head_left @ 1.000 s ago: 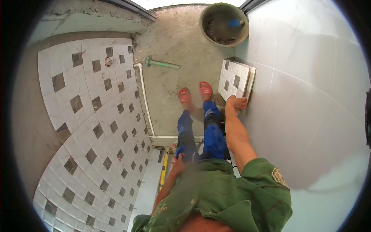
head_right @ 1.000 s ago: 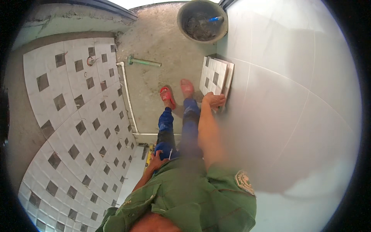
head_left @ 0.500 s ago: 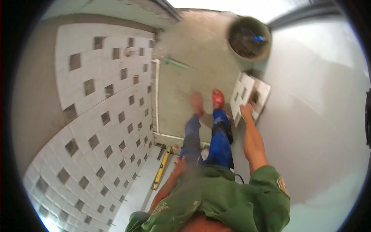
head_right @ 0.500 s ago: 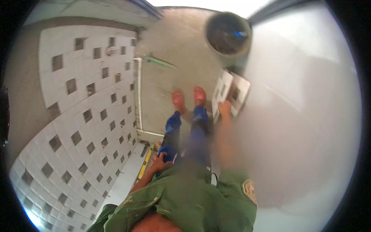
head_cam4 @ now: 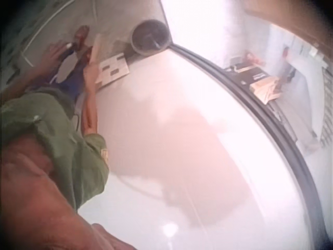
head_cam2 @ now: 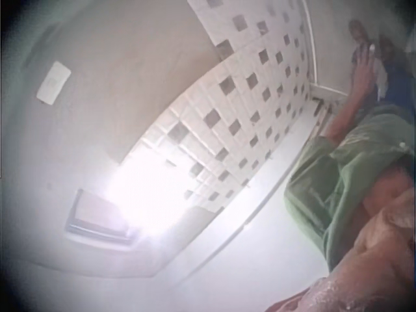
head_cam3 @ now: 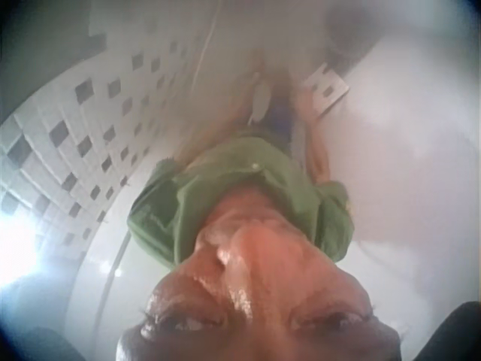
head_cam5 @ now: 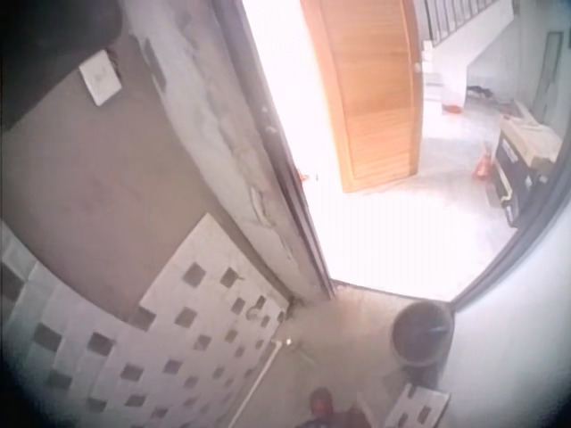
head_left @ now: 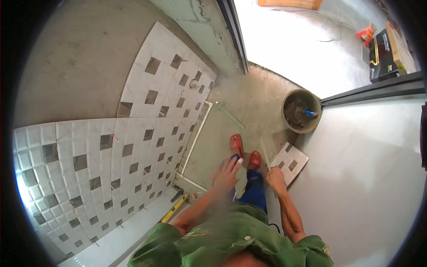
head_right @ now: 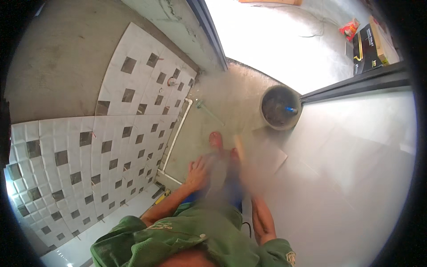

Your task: Applying mortar to a tile using a trowel and mounting it onto a wall.

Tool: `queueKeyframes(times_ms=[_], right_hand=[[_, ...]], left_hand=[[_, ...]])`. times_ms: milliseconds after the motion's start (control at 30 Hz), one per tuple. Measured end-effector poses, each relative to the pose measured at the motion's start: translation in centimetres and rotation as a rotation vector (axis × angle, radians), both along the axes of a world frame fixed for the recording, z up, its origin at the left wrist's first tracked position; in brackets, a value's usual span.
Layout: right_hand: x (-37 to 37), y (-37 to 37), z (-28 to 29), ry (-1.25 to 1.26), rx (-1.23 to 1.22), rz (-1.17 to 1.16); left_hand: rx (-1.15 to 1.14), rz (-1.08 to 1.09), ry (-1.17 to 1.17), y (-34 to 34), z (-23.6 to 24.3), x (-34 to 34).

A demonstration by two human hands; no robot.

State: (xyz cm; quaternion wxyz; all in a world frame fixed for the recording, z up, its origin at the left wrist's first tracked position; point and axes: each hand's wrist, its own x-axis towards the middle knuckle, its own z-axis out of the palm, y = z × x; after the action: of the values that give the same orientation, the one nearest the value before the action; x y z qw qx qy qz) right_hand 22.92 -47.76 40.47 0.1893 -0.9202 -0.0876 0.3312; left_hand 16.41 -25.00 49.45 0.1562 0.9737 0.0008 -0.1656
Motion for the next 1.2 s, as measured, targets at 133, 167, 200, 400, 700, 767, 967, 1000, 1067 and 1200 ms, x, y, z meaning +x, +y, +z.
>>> queueKeyframes(times_ms=[133,167,200,400,700,767,967,1000,1067,1200], right_hand=[[3.4,3.6,6.8,-0.039,0.383,-0.004],[3.9,4.5,6.8,0.047,0.446,-0.015],[5.0,5.5,6.2,0.129,0.508,-0.027],[13.2,16.9,12.8,-0.019,0.256,0.959],[33.4,37.5,-6.4,0.055,1.046,0.066],[37.9,43.0,-9.4,-0.231,1.171,0.013],[45.8,52.8,-9.4,-0.085,1.286,-0.196],[46.1,53.3,-9.9,0.061,1.309,-0.196],[46.2,53.4,-11.5,0.025,1.314,-0.175],[45.9,53.7,-12.7,-0.066,1.336,-0.190]], left_hand=[[-0.013,-0.280,-0.267,0.7,3.1,8.2],[-0.033,-0.351,-0.209,1.4,2.7,8.6],[-0.052,-0.425,-0.156,2.4,1.7,9.6],[-0.259,-0.069,-0.085,10.7,-9.7,3.7],[0.147,0.091,0.474,14.4,-4.2,3.8],[0.229,0.064,0.455,14.0,-6.3,2.7],[-0.089,0.552,0.570,14.1,-10.5,-0.4],[-0.074,0.646,0.592,14.0,-11.6,-2.1],[-0.069,0.746,0.618,13.6,-12.9,-3.8],[-0.085,0.822,0.656,12.9,-14.4,-5.8]])
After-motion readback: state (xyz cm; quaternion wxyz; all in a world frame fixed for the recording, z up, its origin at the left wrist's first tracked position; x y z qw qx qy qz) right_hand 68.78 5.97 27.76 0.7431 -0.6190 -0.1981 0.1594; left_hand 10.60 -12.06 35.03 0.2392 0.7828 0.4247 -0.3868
